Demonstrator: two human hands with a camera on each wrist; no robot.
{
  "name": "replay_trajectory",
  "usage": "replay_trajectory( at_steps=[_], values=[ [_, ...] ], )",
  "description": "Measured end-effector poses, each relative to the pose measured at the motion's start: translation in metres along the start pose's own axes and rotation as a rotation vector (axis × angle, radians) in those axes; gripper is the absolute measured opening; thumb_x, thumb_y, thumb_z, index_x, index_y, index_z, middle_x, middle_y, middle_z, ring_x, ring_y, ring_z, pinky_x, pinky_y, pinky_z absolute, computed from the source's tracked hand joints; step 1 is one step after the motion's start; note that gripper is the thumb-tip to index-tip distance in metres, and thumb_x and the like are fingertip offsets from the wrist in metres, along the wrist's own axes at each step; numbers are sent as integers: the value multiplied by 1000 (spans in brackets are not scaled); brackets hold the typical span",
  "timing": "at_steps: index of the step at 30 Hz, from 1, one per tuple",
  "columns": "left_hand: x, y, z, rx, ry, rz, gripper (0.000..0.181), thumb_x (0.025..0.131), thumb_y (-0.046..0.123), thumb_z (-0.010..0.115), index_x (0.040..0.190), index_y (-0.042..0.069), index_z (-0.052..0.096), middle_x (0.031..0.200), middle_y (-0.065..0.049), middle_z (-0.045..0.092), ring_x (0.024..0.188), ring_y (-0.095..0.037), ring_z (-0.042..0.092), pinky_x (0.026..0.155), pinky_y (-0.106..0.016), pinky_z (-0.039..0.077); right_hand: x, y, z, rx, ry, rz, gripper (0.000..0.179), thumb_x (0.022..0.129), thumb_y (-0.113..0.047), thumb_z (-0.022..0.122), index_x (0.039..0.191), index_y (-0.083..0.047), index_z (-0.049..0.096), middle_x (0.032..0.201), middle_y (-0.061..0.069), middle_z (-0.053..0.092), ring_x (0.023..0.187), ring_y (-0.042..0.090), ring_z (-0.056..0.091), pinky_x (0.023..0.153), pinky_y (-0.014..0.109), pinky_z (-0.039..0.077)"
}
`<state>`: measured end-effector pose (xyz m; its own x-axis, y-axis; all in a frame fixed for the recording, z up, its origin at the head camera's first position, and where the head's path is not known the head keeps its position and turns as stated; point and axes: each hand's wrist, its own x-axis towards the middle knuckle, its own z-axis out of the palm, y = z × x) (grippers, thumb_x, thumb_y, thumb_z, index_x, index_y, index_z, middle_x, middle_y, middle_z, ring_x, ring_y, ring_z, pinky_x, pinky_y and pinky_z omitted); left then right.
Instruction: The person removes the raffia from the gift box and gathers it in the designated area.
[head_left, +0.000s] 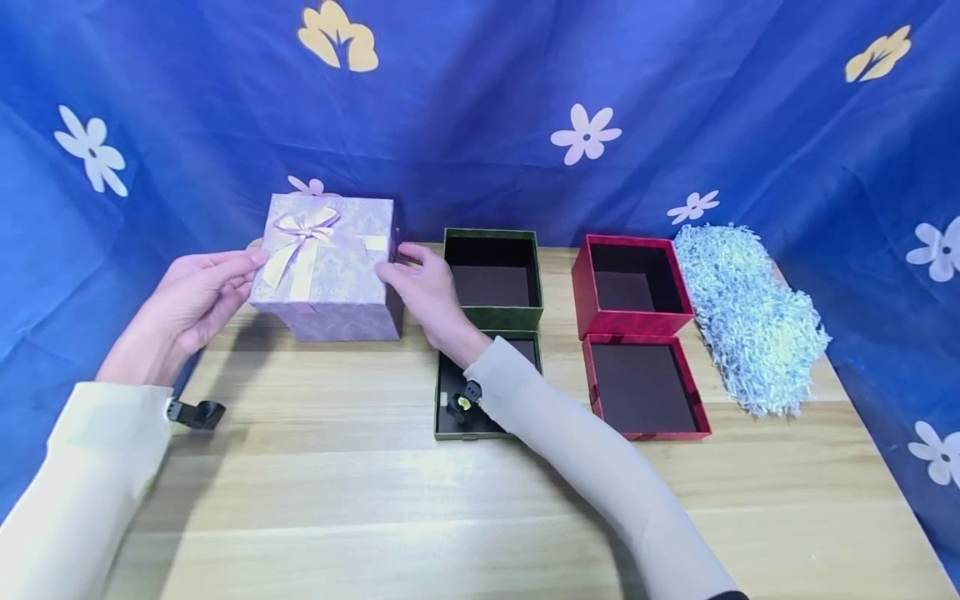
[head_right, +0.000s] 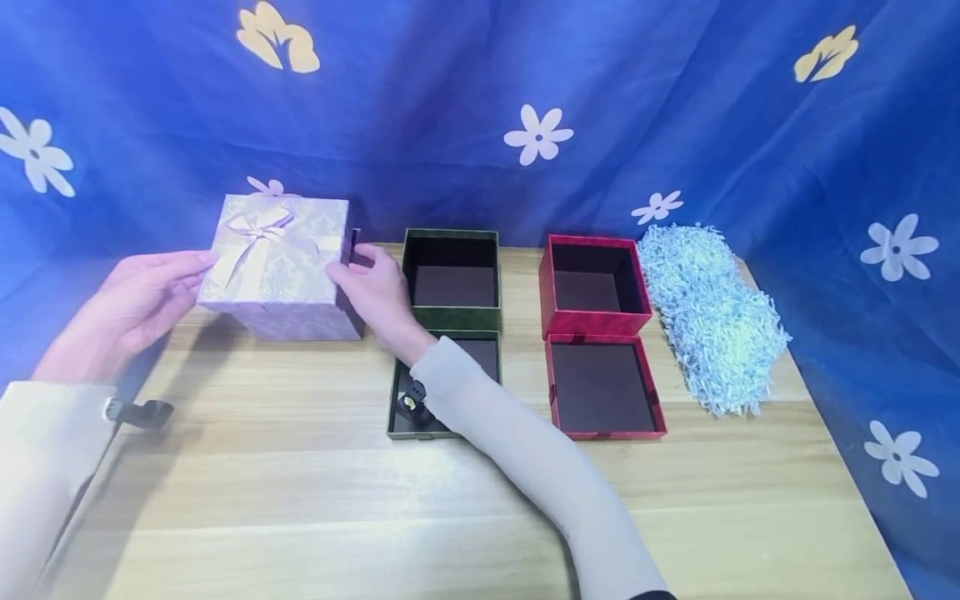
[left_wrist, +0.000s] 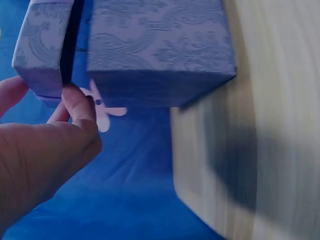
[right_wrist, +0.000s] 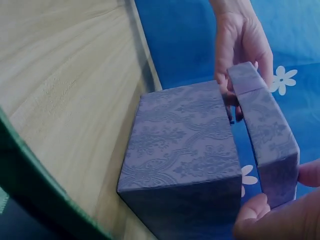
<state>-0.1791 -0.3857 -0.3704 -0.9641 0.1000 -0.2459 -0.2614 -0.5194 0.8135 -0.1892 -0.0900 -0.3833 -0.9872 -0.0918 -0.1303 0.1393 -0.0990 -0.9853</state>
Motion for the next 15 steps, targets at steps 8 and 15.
replay_trajectory(
  at_steps=[8, 15],
  values=[
    [-26, 4, 6, 60, 23, -17, 22, 107, -10, 60, 104, -9, 82, 97, -14, 80, 85, -18, 78, 81, -25, 63, -17, -7, -13, 1, -44, 9, 31, 95, -16, 86, 119, 2, 81, 114, 1, 77, 111, 5, 63, 97, 25, 51],
    [-47, 9, 0, 122, -71, 57, 30, 106, -18, 54, 113, -7, 81, 98, -17, 80, 78, -21, 75, 70, -28, 62, -41, -17, -21, 23, -139, -7, 34, 94, -8, 87, 126, -1, 79, 90, -3, 71, 80, 8, 59, 70, 22, 48]
  ],
)
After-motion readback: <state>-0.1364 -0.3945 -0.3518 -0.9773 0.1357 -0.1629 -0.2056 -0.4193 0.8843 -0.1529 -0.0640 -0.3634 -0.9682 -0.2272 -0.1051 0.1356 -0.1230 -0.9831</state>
